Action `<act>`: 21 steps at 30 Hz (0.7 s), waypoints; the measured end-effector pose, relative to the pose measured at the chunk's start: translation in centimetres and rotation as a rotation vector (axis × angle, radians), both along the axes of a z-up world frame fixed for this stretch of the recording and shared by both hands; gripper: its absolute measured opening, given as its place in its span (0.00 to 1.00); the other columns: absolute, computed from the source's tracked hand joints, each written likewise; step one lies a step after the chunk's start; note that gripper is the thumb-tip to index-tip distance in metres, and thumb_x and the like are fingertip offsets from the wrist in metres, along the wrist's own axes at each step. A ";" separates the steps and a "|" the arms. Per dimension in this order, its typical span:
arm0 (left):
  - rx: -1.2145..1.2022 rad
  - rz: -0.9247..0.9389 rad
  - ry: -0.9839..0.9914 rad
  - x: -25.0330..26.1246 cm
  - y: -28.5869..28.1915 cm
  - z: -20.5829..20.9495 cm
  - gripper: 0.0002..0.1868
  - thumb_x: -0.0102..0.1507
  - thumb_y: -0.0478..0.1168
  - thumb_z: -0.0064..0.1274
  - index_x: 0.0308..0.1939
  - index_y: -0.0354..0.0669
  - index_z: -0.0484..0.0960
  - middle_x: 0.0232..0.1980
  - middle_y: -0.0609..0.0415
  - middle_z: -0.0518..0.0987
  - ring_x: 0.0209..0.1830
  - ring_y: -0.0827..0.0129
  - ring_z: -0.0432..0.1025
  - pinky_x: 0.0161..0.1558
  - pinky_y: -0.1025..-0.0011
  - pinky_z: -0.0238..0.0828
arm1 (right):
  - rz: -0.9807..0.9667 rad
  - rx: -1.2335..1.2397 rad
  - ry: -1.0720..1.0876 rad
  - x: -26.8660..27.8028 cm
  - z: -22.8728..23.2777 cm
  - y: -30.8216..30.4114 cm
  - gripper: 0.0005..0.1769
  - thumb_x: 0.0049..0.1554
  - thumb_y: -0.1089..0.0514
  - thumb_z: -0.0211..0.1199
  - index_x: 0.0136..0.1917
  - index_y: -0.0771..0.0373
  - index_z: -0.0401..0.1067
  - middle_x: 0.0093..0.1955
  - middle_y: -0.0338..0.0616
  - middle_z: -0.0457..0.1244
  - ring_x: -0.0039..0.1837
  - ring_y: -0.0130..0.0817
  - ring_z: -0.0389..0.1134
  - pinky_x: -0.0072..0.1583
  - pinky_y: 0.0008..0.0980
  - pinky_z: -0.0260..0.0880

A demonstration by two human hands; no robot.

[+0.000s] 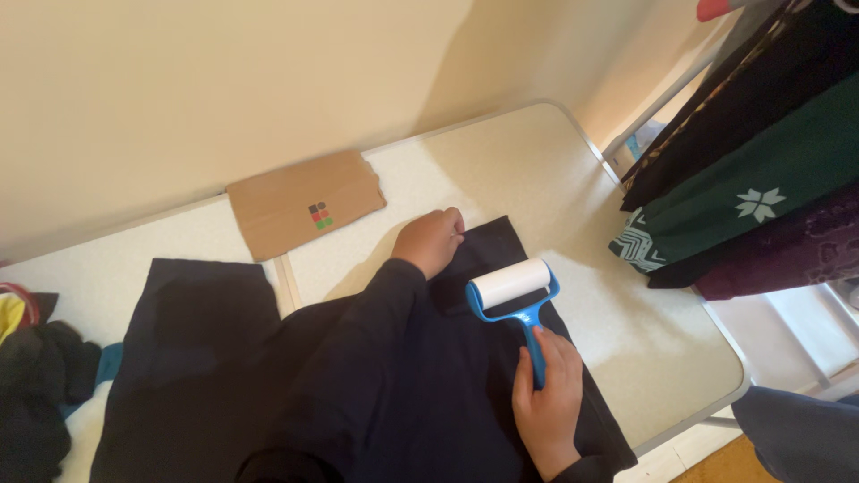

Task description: The person picks a dark-colored shirt from a pile of clothes, lays it flat on a white table, and uses a lint roller to remove lint from the shirt's surface. The person rolls the lint roller repeatedly over the shirt's body and sleeves.

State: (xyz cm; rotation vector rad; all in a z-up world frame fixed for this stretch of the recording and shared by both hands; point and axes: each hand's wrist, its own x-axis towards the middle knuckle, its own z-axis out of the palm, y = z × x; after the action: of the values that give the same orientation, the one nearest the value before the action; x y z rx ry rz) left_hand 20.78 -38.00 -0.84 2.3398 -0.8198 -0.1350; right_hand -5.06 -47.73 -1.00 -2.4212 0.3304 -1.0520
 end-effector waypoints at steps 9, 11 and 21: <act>-0.046 -0.245 -0.424 -1.9 -0.2 -1.8 0.20 0.64 0.42 0.54 0.61 0.52 0.79 0.67 0.44 0.72 0.70 0.46 0.61 0.67 0.48 0.53 | -0.048 0.067 -0.017 0.1 -0.4 -0.1 0.21 0.58 0.67 0.64 0.64 0.69 0.69 0.60 0.59 0.67 0.60 0.55 0.71 0.59 0.42 0.72; -0.036 -0.215 -0.410 -1.9 0.0 -1.6 0.22 0.65 0.44 0.54 0.64 0.51 0.78 0.69 0.41 0.69 0.71 0.43 0.58 0.69 0.43 0.47 | -0.063 0.075 -0.016 0.2 -0.3 0.0 0.22 0.58 0.66 0.64 0.65 0.69 0.69 0.60 0.59 0.67 0.59 0.55 0.72 0.58 0.41 0.73; 0.010 0.140 -0.401 -11.9 11.7 1.9 0.24 0.63 0.46 0.55 0.63 0.44 0.78 0.68 0.46 0.72 0.73 0.47 0.60 0.73 0.45 0.47 | -0.025 0.388 0.000 0.1 0.9 -0.3 0.22 0.61 0.67 0.61 0.69 0.69 0.68 0.62 0.56 0.68 0.44 0.33 0.74 0.46 0.29 0.75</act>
State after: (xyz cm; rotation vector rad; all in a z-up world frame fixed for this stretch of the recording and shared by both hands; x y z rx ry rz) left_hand 8.91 -26.33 1.07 2.4606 -0.8356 0.4023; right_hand -5.00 -48.06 -0.12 -2.0747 0.5139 -0.9024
